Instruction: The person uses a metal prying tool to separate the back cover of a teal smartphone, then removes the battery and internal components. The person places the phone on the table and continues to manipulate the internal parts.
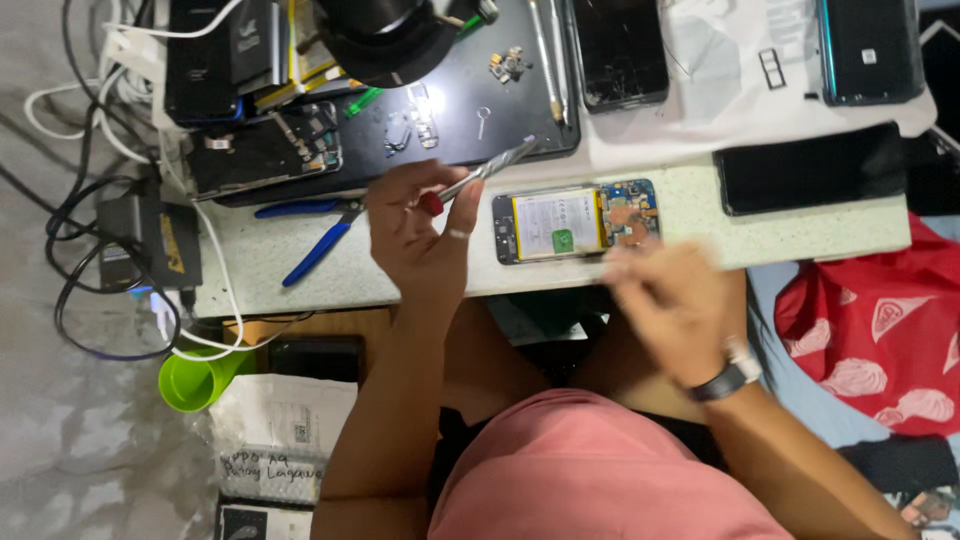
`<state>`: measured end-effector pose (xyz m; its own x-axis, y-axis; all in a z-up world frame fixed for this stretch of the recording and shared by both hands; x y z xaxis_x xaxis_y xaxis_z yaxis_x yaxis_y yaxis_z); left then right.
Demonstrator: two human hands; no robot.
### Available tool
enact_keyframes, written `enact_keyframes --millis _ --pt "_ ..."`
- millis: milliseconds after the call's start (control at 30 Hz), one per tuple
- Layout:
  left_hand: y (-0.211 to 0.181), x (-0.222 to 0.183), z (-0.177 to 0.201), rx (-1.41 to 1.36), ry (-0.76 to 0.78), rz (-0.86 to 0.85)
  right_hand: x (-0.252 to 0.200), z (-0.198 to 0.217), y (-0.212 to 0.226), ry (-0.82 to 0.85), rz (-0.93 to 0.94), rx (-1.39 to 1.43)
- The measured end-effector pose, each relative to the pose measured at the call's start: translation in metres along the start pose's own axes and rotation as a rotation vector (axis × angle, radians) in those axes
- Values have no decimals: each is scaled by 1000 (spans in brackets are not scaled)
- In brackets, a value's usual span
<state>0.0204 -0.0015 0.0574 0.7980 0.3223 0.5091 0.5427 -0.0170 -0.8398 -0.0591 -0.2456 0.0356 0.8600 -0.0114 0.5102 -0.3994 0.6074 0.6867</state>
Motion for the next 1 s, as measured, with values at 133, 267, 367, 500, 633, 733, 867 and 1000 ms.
enact_keyframes --millis 133,267,367,500,633,733,867,1000 --pt "11 -5 2 -273 -10 188 25 21 -26 66 -33 -104" --pt "26 1 6 -445 17 453 45 15 -39 213 74 -102" --pt "22 -3 0 -54 254 363 47 8 -44 258 66 -144" --pt "12 -14 -16 426 652 112 45 6 -46 277 2 -124" --pt "10 -15 -24 619 720 50 44 4 -42 305 -19 -156" --pt "10 -13 -23 619 738 90 43 2 -37 338 -41 -205" --pt "11 -13 -23 628 736 128 46 -3 -30 345 -56 -278" --pt "12 -14 -23 617 724 121 49 -7 -18 352 -49 -390"
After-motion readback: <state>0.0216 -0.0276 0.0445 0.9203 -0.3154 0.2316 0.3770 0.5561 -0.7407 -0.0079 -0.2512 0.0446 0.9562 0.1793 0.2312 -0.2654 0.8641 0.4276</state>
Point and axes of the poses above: each hand's wrist, its own x-axis towards the middle knuckle, its own z-axis out of the back of the hand, y = z × x, the point moved 3 cm from there along x, towards the middle knuckle, and after that the axes turned 5 degrees about -y, right-handed, at the moved point
